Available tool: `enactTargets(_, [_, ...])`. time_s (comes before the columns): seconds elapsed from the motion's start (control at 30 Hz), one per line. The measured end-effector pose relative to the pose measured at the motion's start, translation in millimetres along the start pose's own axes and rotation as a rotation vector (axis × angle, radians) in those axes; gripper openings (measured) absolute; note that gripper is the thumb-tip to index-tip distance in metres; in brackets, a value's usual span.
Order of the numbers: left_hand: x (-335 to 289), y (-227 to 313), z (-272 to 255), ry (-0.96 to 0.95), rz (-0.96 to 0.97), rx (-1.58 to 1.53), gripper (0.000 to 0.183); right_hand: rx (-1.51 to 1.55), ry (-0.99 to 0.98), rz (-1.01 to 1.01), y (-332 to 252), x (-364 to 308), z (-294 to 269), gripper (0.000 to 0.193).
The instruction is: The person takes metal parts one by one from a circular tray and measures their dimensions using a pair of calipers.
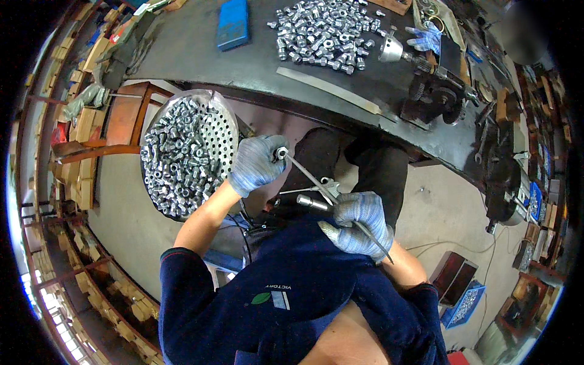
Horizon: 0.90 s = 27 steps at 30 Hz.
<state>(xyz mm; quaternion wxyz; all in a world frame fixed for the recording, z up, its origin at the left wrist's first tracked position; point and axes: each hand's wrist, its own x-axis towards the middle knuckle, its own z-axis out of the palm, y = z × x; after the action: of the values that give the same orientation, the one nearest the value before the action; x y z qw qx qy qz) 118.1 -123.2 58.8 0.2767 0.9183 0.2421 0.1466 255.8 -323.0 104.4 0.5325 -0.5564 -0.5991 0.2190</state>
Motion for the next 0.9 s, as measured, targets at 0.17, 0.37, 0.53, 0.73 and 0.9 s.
enactTargets(0.17, [-1.3,-7.6,8.5,0.009,0.043,0.063,0.011,-0.002,0.004,0.035,5.0,4.5,5.8,0.032])
enactTargets(0.37, [-2.6,-4.4,15.9,0.006,0.129,0.107,0.017,-0.02,0.016,0.102,26.7,11.8,27.0,0.031])
enactTargets(0.53, [2.5,-6.8,26.3,-0.093,0.152,0.198,0.015,-0.115,0.034,0.028,48.5,12.9,35.0,0.034])
enactTargets(0.73, [43.5,-33.0,20.7,-0.123,-0.028,0.313,0.014,-0.278,0.079,0.052,28.7,-1.8,-1.0,0.032])
enactTargets(0.9, [131.3,-32.8,12.7,-0.041,0.01,0.289,0.019,-0.153,0.189,0.102,27.1,-12.2,-3.6,0.03])
